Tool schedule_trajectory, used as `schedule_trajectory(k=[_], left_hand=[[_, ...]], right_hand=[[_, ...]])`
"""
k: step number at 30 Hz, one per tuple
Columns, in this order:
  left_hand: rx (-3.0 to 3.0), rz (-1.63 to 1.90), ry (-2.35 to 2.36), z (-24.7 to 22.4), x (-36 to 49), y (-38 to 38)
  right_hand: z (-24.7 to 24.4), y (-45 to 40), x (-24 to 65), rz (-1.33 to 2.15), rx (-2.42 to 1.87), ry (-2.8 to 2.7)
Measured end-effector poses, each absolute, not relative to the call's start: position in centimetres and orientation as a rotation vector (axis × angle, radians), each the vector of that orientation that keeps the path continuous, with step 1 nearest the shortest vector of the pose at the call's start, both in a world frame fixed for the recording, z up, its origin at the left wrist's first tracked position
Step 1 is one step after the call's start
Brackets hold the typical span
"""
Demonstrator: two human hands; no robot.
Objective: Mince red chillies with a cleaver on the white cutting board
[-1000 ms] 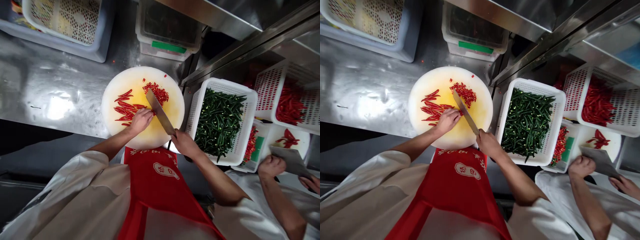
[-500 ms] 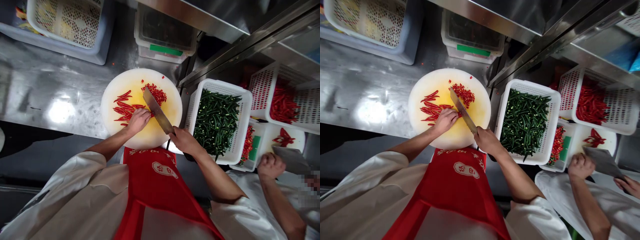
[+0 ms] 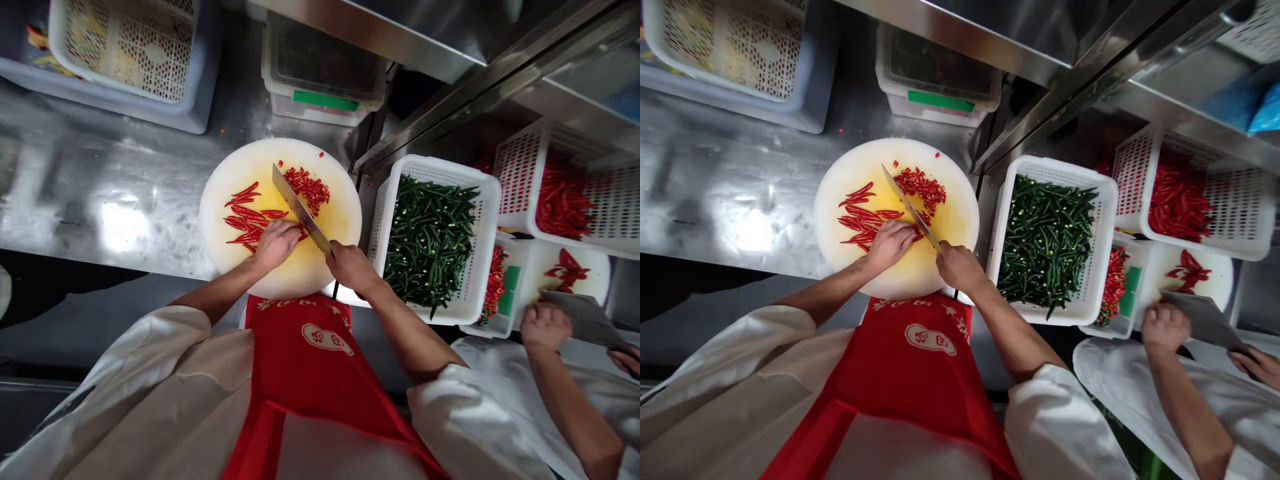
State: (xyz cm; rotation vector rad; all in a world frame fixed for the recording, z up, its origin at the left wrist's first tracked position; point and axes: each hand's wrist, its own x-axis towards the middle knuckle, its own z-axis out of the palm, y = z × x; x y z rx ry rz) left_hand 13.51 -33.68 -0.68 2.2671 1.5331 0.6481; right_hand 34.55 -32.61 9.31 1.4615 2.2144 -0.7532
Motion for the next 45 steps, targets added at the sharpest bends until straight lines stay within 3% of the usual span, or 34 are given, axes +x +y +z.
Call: schedule_trajectory(k=[9, 19, 27, 37, 45], left_hand=[[2.257, 0.578, 1.528, -0.5, 13.4, -34.5], [2.234, 0.592, 1.540, -0.9, 13.6, -34.5], [2.239, 0.586, 1.611, -0.3, 13.1, -35.6], [2.240, 0.548, 1.490, -0.8, 12.6, -34.3], [2.235, 0.598, 1.560, -0.7, 13.8, -33.3]], right_hand=[[13.1, -34.4, 37.4, -0.811, 1.381, 2.191], [8.8, -33.8, 33.5, -0.775, 1.492, 2.142], [12.9, -34.8, 36.4, -0.830, 1.389, 2.183], [8.1, -35.1, 33.8, -0.797, 1.518, 2.141], [13.0, -32.7, 35.6, -0.719, 1.407, 2.206]])
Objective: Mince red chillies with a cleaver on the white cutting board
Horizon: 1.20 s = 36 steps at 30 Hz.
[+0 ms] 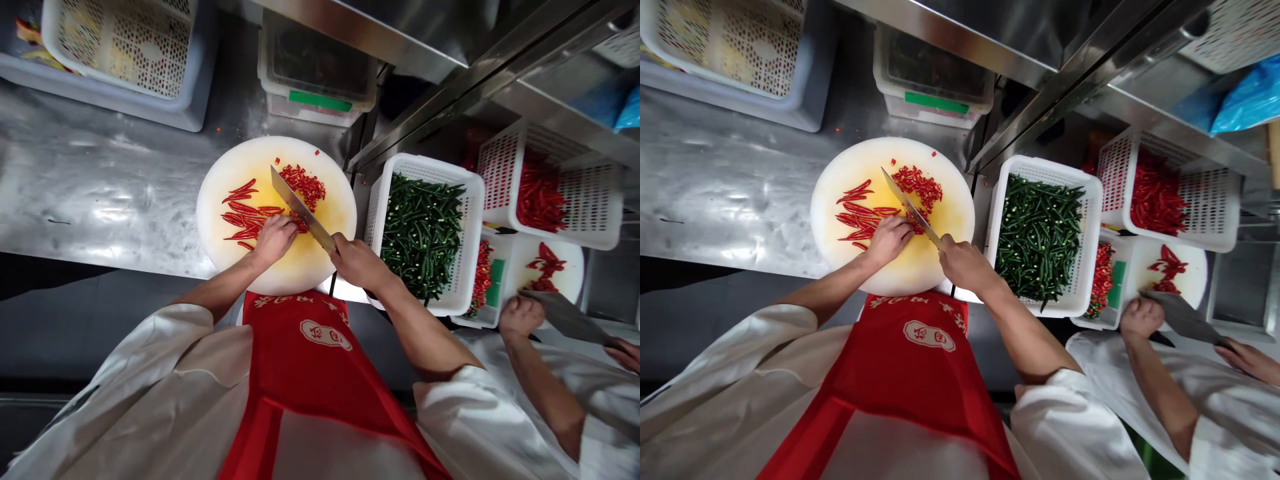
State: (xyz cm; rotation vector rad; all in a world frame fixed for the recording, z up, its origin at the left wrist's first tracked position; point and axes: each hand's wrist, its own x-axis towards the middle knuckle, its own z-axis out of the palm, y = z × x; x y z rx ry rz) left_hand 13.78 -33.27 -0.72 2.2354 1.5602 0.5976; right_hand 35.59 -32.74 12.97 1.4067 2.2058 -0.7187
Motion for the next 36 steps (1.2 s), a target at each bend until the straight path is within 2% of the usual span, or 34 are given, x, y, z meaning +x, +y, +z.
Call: schedule_trajectory(k=[9, 20, 29, 36], left_hand=[[2.197, 0.618, 1.547, -1.0, 13.4, -33.7], [2.197, 0.594, 1.516, -1.3, 13.1, -33.2], [2.238, 0.589, 1.470, -0.9, 13.2, -33.0], [2.202, 0.587, 1.534, -0.3, 12.8, -33.6]], right_hand=[[14.3, -34.9, 37.1, -0.790, 1.383, 2.203], [9.0, -34.1, 34.5, -0.812, 1.497, 2.180], [9.8, -33.1, 33.6, -0.762, 1.501, 2.196], [13.9, -35.5, 37.0, -0.805, 1.401, 2.239]])
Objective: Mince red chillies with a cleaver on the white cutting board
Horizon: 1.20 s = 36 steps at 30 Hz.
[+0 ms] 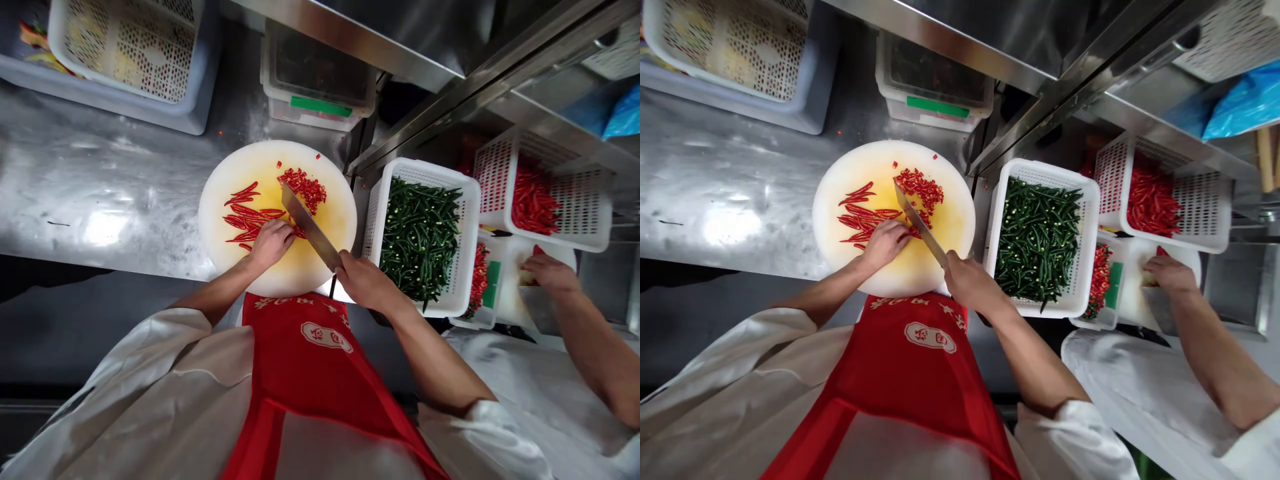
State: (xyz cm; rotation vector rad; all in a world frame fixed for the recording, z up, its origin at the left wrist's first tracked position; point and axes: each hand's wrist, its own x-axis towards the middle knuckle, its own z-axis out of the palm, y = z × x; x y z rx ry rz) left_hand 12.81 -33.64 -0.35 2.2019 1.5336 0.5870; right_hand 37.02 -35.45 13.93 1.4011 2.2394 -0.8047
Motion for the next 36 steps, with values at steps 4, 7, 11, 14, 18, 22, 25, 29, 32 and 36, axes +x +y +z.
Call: schedule_trajectory(k=[4, 7, 11, 14, 18, 22, 25, 29, 32, 36], left_hand=[[2.186, 0.596, 1.483, -0.9, 12.8, -33.6], [2.208, 0.582, 1.456, -1.3, 12.9, -33.2], [2.278, 0.557, 1.438, -1.3, 12.8, -33.0], [2.309, 0.585, 1.470, -1.0, 12.5, -33.2], [2.318, 0.516, 1.597, -0.3, 12.0, -33.7], [2.344, 0.420, 1.598, -0.1, 11.9, -33.8], [2.350, 0.400, 1.566, -0.3, 11.9, -33.6], [2.352, 0.356, 1.495, -0.1, 11.9, -33.3], [2.350, 0.342, 1.460, 0.3, 11.7, -33.3], [2.353, 0.362, 1.473, 0.7, 11.4, -33.7]], right_hand=[[13.1, -37.6, 37.3, -0.843, 1.452, 2.135], [10.7, -37.6, 35.4, -0.819, 1.534, 2.042], [9.3, -35.7, 33.5, -0.781, 1.535, 2.124], [10.7, -34.8, 34.1, -0.750, 1.489, 2.180], [13.2, -35.6, 36.0, -0.782, 1.445, 2.205], [13.3, -37.2, 36.5, -0.829, 1.438, 2.196], [11.3, -38.2, 35.5, -0.884, 1.526, 2.118], [8.7, -38.0, 33.7, -0.929, 1.641, 2.067], [9.1, -36.7, 33.8, -0.877, 1.608, 2.100], [12.0, -36.0, 35.2, -0.805, 1.518, 2.176]])
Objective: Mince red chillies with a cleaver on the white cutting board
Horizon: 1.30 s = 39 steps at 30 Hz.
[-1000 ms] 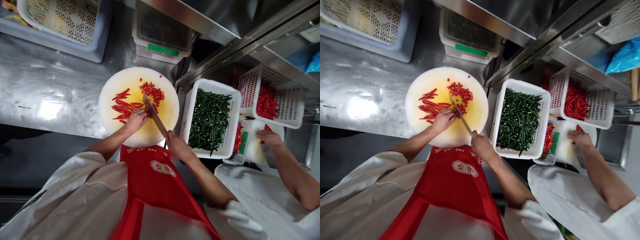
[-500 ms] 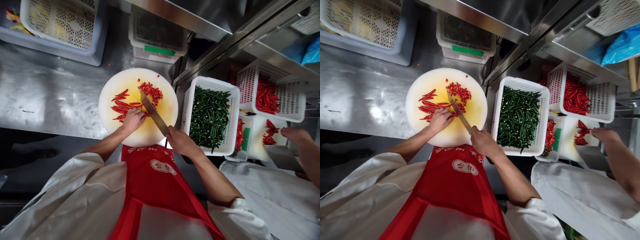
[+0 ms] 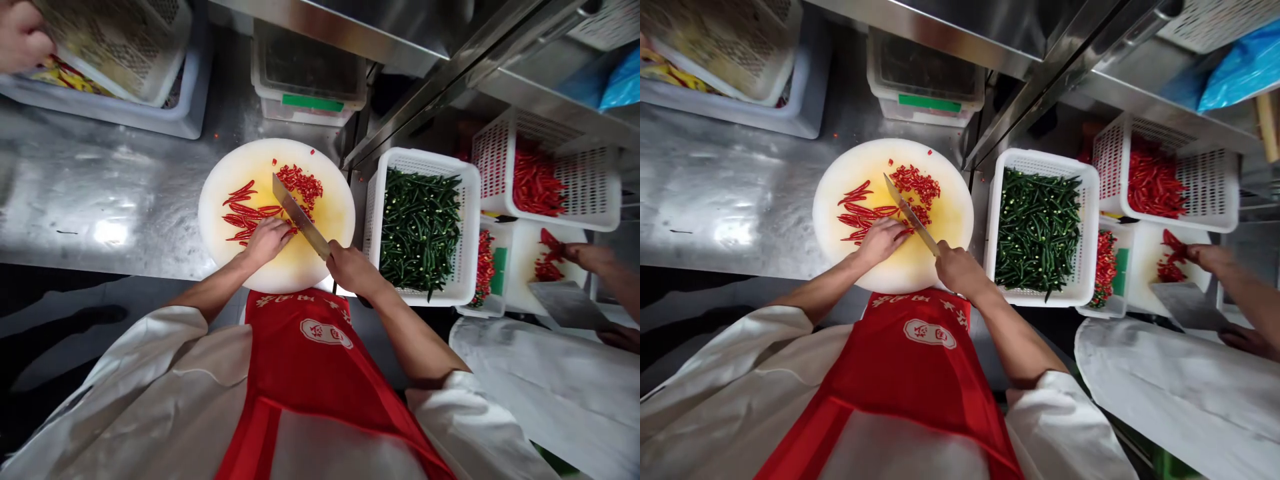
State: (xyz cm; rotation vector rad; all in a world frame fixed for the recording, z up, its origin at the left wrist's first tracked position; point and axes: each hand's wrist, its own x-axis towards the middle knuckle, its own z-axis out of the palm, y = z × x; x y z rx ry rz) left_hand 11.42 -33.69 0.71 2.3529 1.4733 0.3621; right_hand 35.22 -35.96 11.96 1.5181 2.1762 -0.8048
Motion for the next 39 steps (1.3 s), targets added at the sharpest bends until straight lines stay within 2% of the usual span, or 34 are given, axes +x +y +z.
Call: schedule_trajectory(k=[3, 9, 16, 23, 31, 39], left_hand=[[2.313, 0.373, 1.540, 0.6, 11.3, -34.0], [2.364, 0.351, 1.463, 0.2, 11.1, -33.6], [2.356, 0.397, 1.499, 0.4, 10.5, -33.9], [2.372, 0.378, 1.477, 0.1, 10.6, -33.8], [2.293, 0.452, 1.570, 1.4, 9.6, -33.5], [2.190, 0.521, 1.769, 2.0, 7.5, -30.2]], right_hand=[[12.4, -37.0, 35.2, -0.849, 1.497, 2.208], [9.2, -38.3, 33.0, -0.904, 1.665, 2.076], [12.0, -37.7, 34.5, -0.940, 1.584, 2.182], [9.3, -38.7, 32.0, -0.930, 1.700, 2.076], [12.9, -37.6, 33.7, -0.979, 1.646, 2.113], [7.8, -40.6, 30.8, -1.055, 1.823, 2.032]])
